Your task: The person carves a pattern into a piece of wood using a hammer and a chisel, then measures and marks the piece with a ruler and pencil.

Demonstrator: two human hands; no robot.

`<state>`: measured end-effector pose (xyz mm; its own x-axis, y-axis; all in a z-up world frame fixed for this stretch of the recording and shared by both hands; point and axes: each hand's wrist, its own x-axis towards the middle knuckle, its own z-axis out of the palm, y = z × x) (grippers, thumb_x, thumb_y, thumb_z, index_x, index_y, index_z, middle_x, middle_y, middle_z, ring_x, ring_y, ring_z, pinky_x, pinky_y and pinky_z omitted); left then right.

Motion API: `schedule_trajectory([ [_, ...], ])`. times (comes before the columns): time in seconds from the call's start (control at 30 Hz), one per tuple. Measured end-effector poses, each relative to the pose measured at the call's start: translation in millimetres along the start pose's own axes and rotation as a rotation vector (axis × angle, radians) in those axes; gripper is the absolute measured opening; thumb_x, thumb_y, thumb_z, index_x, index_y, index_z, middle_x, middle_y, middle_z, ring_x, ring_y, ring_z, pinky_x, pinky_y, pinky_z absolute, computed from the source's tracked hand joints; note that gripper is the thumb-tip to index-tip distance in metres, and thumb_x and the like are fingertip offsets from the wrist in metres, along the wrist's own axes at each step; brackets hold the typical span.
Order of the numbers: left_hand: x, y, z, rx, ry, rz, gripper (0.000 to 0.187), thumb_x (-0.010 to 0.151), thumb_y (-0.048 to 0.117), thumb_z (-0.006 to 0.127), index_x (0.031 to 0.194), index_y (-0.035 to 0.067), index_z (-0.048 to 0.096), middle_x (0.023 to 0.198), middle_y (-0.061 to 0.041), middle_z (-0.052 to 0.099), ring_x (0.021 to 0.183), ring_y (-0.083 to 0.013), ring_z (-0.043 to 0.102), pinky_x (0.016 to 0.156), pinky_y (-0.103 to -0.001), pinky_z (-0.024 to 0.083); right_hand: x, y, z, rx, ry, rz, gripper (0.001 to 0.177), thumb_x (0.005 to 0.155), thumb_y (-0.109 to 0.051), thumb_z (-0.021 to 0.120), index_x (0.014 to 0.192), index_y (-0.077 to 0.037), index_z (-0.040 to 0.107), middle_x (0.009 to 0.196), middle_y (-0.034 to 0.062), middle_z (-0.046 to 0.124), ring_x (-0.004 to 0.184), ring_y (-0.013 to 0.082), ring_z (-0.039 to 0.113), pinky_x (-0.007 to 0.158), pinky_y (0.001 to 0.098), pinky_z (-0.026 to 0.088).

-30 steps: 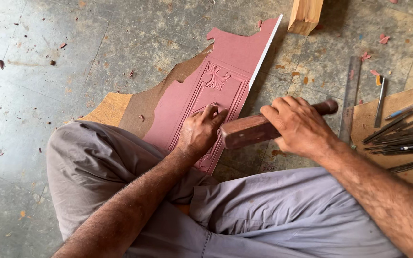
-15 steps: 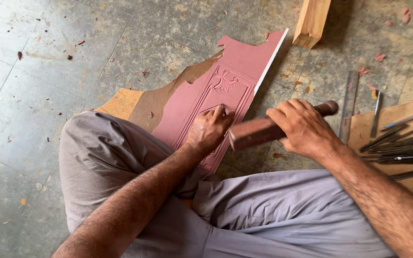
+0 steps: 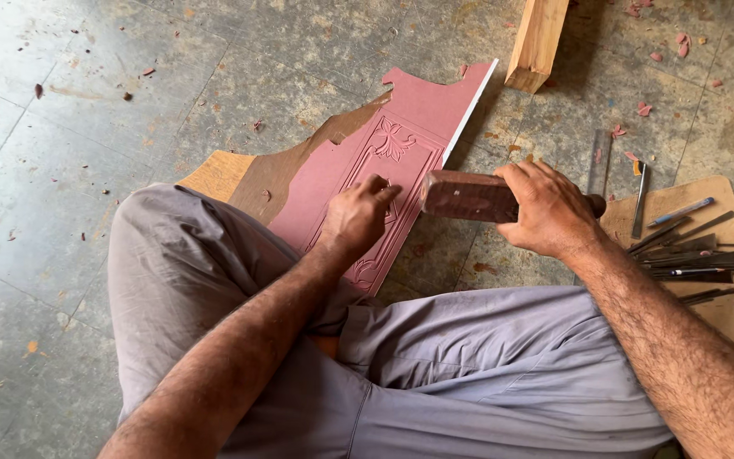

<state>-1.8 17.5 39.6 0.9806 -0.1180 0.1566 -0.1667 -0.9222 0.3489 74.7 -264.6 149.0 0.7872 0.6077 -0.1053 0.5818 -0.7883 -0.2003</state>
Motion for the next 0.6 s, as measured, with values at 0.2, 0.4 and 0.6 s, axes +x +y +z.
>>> schedule_trajectory([
  [0.2, 1, -4, 26, 0.076, 0.082, 0.172, 0.03, 0.098, 0.006, 0.061, 0.123, 0.017, 0.072, 0.12, -0.008, 0.068, 0.089, -0.0197, 0.071, 0.067, -0.033, 0.061, -5, -8, 3, 0.038, -0.006, -0.088, 0.067, 0.066, -0.013, 0.089, 0.124, -0.008, 0.057, 0.104, 0.0111, 0.065, 0.103, 0.0279, 0.066, 0.095, 0.0451, 0.054],
  [0.4, -3, -5, 23, 0.137, 0.112, 0.243, 0.032, 0.093, 0.008, 0.065, 0.123, 0.014, 0.07, 0.115, -0.01, 0.068, 0.087, -0.0203, 0.071, 0.071, -0.034, 0.062, -4, -5, 6, 0.055, 0.095, -0.289, 0.067, 0.064, -0.01, 0.089, 0.124, -0.007, 0.058, 0.103, 0.0107, 0.065, 0.102, 0.0262, 0.065, 0.095, 0.0462, 0.055],
  [0.6, 7, 3, 13, 0.009, 0.033, 0.057, 0.031, 0.099, 0.002, 0.058, 0.123, 0.017, 0.072, 0.119, -0.007, 0.07, 0.078, -0.0186, 0.07, 0.06, -0.032, 0.061, 4, -3, 14, -0.172, 0.108, -0.274, 0.061, 0.063, -0.01, 0.088, 0.118, -0.009, 0.061, 0.098, 0.0073, 0.064, 0.097, 0.0241, 0.064, 0.093, 0.0445, 0.056],
])
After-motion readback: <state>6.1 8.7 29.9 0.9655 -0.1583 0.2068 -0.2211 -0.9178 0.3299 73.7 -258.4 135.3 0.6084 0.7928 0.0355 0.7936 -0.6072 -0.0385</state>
